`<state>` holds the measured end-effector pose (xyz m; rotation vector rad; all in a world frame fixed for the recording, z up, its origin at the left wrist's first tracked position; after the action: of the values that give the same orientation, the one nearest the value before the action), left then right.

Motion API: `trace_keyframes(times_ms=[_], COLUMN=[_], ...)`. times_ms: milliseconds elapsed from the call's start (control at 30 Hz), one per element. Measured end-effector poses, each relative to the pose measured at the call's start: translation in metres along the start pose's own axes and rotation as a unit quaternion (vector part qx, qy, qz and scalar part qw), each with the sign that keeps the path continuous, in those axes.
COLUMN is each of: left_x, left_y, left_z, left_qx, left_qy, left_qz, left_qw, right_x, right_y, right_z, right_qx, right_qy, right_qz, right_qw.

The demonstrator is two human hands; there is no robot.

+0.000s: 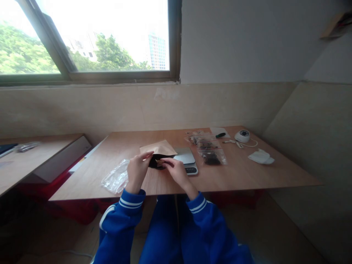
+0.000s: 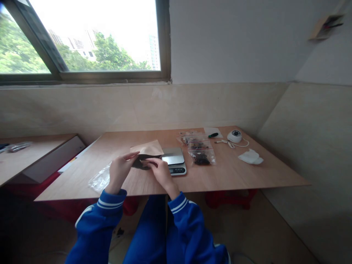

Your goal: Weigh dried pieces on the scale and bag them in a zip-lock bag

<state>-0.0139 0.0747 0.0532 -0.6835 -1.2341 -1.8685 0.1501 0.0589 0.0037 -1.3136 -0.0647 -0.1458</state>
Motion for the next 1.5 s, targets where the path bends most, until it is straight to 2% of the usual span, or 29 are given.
trace_keyframes(times_ms=[167,333,533,667,833,967,1100,1233,1500], left_x=[0.0,0.002,0.007,0.006,0.009,0.012,0.011,0.013,0.007], left_y=[0.005,0.014,0.019,0.021,0.019,0.017,0.019,0.016,0.016], left_z=[0.01,0.018,0.032,0.044,0.052,0.051,0.047,0.044,0.041], left_qx=[0.004,-0.015,-0.014,-0.025,-0.027,-0.02,-0.025,-0.026,-0.027], left_qy=[-0.003,-0.005,0.001,0.002,0.006,0.005,-0.006,-0.009,-0.017], left_qz=[-0.006,-0.009,0.029,0.061,0.074,0.072,0.067,0.06,0.041], left_qw=[1.0,1.0,0.999,0.998,0.997,0.997,0.997,0.998,0.999], right_x=[0.004,0.008,0.016,0.037,0.081,0.098,0.089,0.085,0.095], right_y=[0.012,0.012,0.018,0.021,0.033,0.057,0.082,0.1,0.114], right_z=[0.01,0.011,0.009,0.015,0.02,0.028,0.051,0.068,0.054], right_qx=[-0.029,-0.05,-0.092,-0.08,-0.051,-0.059,-0.089,-0.112,-0.126], right_qy=[0.005,0.005,0.036,0.076,0.133,0.16,0.125,0.108,0.096], right_qz=[0.101,0.165,0.296,0.345,0.368,0.326,0.211,0.151,0.033], right_qw=[0.994,0.985,0.95,0.932,0.919,0.93,0.965,0.976,0.987])
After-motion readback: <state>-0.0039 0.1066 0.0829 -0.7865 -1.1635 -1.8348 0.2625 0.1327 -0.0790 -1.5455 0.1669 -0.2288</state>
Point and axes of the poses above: each hand's wrist, its own z-axis towards the middle knuckle, its own x-axis out of the back of the hand, y = z × x, the point moved 5 cm from there along z, towards the middle knuckle, and after that the axes turned 8 degrees about -x, right-handed, at the moved point
